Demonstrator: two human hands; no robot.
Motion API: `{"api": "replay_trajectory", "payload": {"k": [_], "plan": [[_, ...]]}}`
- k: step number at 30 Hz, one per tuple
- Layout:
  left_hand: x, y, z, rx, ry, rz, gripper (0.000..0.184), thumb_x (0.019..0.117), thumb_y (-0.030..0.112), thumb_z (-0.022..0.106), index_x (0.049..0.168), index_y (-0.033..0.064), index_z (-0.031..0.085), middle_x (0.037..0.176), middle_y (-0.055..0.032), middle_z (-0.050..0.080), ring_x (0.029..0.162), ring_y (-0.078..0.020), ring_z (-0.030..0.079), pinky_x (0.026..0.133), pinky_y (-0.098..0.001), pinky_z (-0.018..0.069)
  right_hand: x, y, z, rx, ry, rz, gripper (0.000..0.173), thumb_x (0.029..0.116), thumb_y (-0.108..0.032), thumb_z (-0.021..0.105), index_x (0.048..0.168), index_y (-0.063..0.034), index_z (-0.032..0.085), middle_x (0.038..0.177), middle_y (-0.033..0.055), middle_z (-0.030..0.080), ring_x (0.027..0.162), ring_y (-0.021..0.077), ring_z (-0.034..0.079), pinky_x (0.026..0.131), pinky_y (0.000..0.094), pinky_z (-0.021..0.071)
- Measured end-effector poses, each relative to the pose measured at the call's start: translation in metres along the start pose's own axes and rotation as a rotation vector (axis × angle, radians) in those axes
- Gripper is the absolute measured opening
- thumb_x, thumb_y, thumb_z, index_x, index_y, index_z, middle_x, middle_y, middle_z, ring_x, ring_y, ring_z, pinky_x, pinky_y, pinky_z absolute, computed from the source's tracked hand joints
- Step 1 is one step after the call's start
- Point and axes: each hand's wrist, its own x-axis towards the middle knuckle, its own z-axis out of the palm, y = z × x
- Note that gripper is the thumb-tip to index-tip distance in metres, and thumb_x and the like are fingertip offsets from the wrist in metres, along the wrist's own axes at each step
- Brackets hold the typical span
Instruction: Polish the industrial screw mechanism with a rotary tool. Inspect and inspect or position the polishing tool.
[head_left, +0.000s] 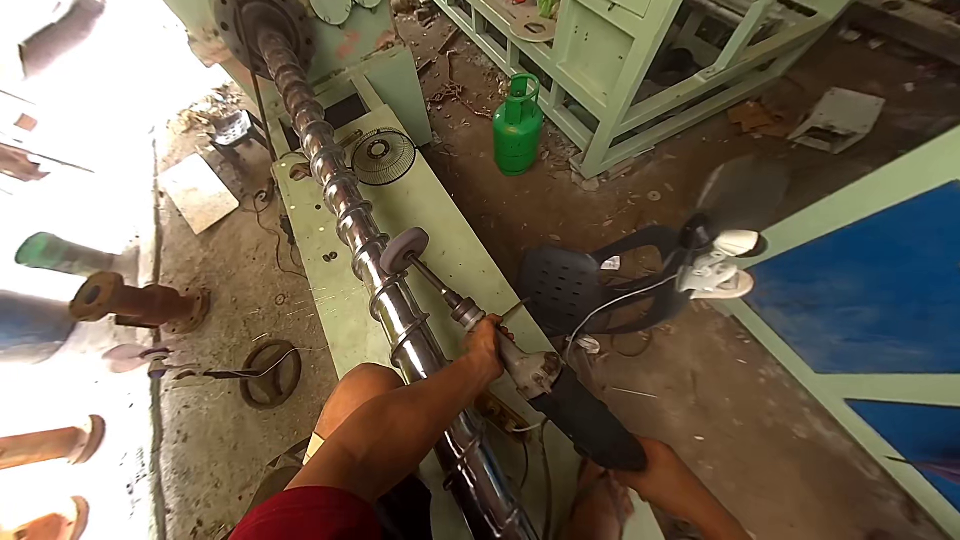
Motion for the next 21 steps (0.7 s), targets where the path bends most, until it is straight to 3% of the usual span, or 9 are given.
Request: {"api": "replay_trajectory", "payload": {"k": [6, 10, 21], "plan": [[-0.012, 0.001, -0.008, -0.003, -0.001, 0.013, 0.011, 0.0969, 0.016, 0.06, 0.096, 0.007, 0.054, 0.072, -0.0074, 0.056, 0.058, -0.0205, 0.059, 0.055, -0.0364, 0.055, -0.009, -0.006, -0.002, -0.047, 0.019, -0.025, 0.043, 0.0727, -0.033, 0.087, 0.104, -0.0064, 0.073, 0.09, 0.0124, 0.074, 0.082, 0.0263, 0.073, 0.081, 0.0543, 0.0583], [-0.021, 0.003, -0.015, -0.009, -0.007, 0.012, 0.01, 0.0972, 0.016, 0.059, 0.095, 0.0069, 0.054, 0.071, -0.0075, 0.056, 0.058, -0.0206, 0.059, 0.055, -0.0363, 0.0553, -0.016, -0.009, 0.001, -0.064, 0.016, -0.023, 0.043, 0.0732, -0.034, 0.088, 0.103, -0.0075, 0.073, 0.087, 0.0112, 0.074, 0.078, 0.0251, 0.072, 0.078, 0.053, 0.0592], [-0.045, 0.006, -0.037, -0.034, -0.021, 0.012, 0.01, 0.0983, 0.017, 0.057, 0.096, 0.007, 0.054, 0.07, -0.008, 0.057, 0.059, -0.0211, 0.06, 0.057, -0.0367, 0.0561, -0.038, -0.025, 0.004, -0.095, 0.005, -0.066, 0.046, 0.0741, -0.036, 0.086, 0.107, -0.0076, 0.074, 0.093, 0.0122, 0.075, 0.09, 0.0269, 0.073, 0.087, 0.0559, 0.057]]}}
